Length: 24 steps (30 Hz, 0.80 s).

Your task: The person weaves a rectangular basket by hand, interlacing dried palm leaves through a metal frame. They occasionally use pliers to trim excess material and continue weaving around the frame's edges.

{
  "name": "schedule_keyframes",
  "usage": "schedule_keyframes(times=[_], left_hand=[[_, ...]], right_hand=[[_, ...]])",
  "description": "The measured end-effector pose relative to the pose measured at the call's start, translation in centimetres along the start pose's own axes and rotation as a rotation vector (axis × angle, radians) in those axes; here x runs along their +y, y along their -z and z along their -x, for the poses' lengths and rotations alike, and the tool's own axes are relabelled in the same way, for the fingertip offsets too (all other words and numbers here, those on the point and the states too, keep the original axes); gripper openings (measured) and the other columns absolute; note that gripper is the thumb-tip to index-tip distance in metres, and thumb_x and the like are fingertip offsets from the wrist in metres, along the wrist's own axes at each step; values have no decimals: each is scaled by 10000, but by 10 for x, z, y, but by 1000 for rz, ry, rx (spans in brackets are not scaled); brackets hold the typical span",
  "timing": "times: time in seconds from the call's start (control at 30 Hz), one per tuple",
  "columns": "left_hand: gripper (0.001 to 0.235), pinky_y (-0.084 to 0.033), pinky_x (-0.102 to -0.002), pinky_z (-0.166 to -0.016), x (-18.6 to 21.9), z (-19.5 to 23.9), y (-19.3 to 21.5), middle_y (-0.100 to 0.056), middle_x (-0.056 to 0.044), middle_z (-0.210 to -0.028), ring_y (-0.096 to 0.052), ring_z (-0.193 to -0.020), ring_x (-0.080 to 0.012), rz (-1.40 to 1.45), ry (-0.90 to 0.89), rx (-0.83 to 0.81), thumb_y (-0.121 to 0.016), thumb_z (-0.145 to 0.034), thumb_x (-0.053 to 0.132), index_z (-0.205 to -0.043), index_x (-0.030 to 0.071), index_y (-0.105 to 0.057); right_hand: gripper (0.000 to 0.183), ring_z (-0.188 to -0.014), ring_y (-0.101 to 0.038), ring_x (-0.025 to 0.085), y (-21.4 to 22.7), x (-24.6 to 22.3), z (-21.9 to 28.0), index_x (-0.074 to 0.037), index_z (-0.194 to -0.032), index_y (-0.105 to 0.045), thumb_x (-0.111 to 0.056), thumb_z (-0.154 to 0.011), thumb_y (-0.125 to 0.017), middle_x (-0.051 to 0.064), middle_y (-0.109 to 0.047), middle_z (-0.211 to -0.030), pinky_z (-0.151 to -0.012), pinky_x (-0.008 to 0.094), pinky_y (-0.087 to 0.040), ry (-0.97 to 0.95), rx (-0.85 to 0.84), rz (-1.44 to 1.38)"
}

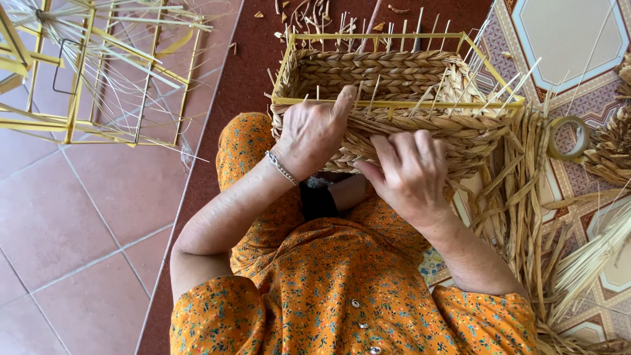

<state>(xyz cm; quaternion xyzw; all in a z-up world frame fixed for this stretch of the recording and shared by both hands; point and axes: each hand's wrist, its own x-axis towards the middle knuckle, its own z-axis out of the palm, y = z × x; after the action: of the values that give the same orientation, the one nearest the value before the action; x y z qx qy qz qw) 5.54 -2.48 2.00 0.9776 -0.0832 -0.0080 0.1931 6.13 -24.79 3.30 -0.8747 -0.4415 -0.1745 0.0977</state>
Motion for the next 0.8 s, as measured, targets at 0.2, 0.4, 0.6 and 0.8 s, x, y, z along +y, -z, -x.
schedule_keyframes(times=[0.2,0.4,0.6,0.8], left_hand=[[318,-543,-381,-699,-7,14,7,-674,-127,-947,-681,-793,-278,544,-259,356,-698,-1003,-1,-1312,38,-635],[698,-535,-429,-883,-10,29,23,-521,-163,-1166,-586,-1046,-331,524,-367,187,-732,-766,-11,-1442,-27,-558],[342,-533,-412,-813,1,22,16,-506,-125,-1079,-604,-1004,-307,356,-282,220,-782,-811,65,-1102,56,-602],[452,-556,-394,-845,2,26,5,-513,-163,-1208,-604,-1050,-324,305,-240,481,-772,-901,128,-1295,-12,-600]], right_hand=[[343,-892,-675,220,6,2,-8,-21,-1157,-678,-108,-879,-859,79,-688,-941,-801,393,-589,-28,16,-246],[306,-713,-677,159,26,-5,-24,-4,-1127,-705,-105,-881,-857,83,-692,-854,-605,278,-594,-23,52,-176],[142,-662,-673,154,26,10,-53,-46,-968,-717,-109,-939,-842,76,-692,-807,-492,243,-526,137,47,-271],[96,-647,-673,109,2,49,-60,-60,-999,-726,-138,-1009,-781,67,-729,-843,-498,204,-552,-64,-57,-481]])
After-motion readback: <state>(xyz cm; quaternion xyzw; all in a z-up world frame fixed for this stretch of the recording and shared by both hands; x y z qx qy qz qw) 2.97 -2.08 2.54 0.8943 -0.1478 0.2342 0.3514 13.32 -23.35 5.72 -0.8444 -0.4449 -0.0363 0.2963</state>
